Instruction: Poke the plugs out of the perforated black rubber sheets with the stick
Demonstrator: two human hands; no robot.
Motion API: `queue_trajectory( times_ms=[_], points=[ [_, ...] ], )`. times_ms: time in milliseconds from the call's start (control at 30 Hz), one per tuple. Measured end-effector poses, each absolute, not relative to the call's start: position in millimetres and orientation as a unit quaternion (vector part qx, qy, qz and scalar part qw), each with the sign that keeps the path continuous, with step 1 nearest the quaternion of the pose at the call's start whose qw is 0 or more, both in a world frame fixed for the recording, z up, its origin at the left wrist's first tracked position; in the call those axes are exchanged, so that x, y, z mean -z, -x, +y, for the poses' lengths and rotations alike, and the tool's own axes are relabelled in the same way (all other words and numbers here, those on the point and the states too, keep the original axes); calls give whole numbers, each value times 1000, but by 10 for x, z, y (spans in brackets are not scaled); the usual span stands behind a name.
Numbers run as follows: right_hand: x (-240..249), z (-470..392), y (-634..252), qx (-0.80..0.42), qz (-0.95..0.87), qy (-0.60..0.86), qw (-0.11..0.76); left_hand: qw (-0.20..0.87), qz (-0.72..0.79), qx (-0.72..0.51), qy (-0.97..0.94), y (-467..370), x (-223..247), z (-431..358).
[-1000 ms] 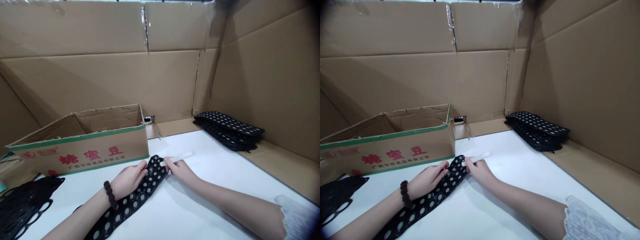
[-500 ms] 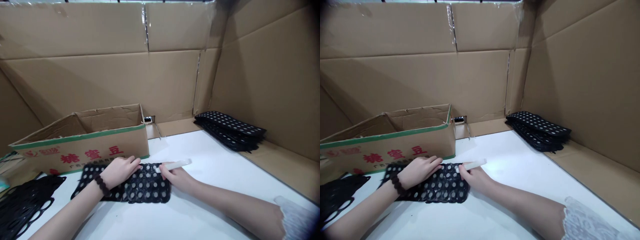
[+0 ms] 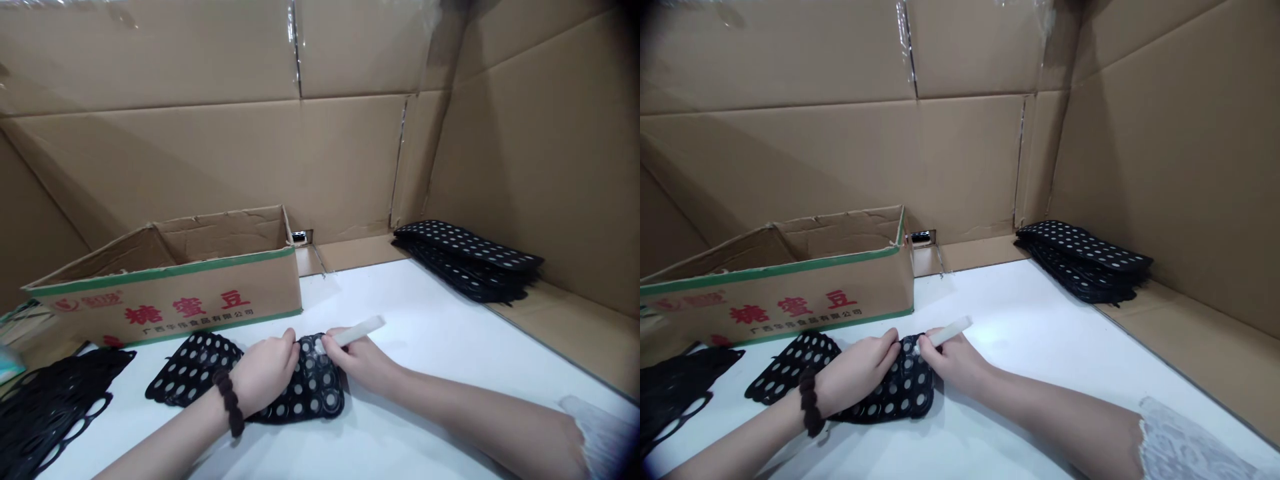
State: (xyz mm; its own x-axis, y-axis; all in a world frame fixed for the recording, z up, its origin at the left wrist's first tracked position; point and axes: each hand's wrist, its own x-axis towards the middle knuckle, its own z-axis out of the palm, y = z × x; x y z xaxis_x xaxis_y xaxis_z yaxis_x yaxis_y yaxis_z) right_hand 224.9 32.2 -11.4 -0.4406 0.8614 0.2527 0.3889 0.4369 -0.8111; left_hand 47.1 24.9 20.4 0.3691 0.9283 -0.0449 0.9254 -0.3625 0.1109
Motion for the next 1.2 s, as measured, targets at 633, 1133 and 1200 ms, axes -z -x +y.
queue_trajectory(
  times_ms=[633, 1133, 1200],
  points=[
    [113, 327, -2244, -318, -774, 422, 348, -97, 659, 30, -745, -371, -205, 294],
    [153, 372, -2255, -319, -728, 466, 389, -110, 578, -33, -808, -451, -66, 326],
    [149, 380, -2258, -310, -738, 453, 393, -99, 543, -77, -830, -478, -59, 302]
  ],
)
